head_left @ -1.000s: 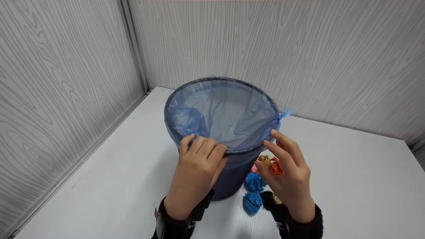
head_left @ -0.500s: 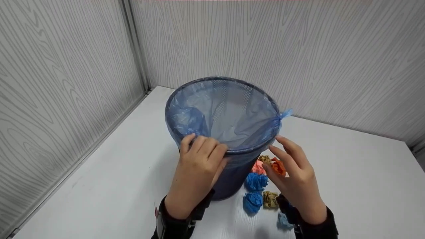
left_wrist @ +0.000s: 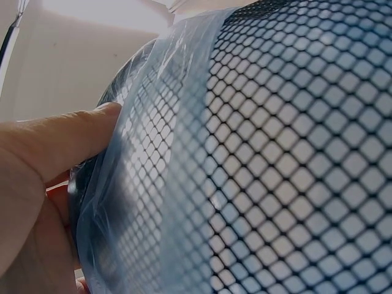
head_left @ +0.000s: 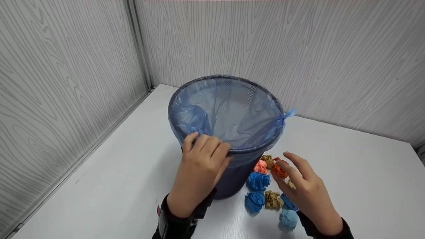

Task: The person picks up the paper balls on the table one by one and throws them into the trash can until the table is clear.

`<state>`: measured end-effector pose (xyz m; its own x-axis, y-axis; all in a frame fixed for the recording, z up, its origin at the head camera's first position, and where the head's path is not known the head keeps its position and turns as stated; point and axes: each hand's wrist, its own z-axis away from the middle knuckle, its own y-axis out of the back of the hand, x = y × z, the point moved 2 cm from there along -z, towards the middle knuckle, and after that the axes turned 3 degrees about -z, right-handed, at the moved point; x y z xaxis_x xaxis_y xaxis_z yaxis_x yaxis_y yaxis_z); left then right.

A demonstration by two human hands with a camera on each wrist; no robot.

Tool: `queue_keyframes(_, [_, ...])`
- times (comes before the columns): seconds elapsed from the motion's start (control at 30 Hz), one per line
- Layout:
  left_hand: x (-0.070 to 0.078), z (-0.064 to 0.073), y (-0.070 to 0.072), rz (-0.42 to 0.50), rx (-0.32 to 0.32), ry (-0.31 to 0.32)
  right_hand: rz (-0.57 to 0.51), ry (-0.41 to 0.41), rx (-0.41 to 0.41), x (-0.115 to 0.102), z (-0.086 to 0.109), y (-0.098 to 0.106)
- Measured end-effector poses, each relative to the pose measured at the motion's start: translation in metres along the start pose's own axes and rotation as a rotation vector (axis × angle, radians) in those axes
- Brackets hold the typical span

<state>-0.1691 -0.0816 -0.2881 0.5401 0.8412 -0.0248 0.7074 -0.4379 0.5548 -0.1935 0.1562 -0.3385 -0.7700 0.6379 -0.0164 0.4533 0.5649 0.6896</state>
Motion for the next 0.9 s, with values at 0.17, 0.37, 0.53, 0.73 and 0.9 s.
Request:
queue_keyframes(0.17, [0.0, 0.0, 0.001, 0.007, -0.002, 0.0, -0.022, 0.004, -0.094, 0.005, 0.016, -0.002])
queue_keyframes(0.37, [0.0, 0.0, 0.001, 0.005, -0.005, 0.004, -0.044, -0.022, -0.249, 0.009, 0.037, -0.008])
queue_keyframes(0.53, [0.0, 0.0, 0.001, -0.003, -0.008, 0.004, -0.049, -0.134, -0.44, 0.013, 0.054, -0.013])
queue_keyframes(0.73, [0.001, 0.0, 0.001, -0.005, -0.011, 0.002, -0.135, -0.3, -0.714, 0.017, 0.072, -0.019])
queue_keyframes(0.9, [0.0, 0.0, 0.001, -0.004, -0.006, 0.001, -0.203, -0.375, -0.874, 0.021, 0.083, -0.026])
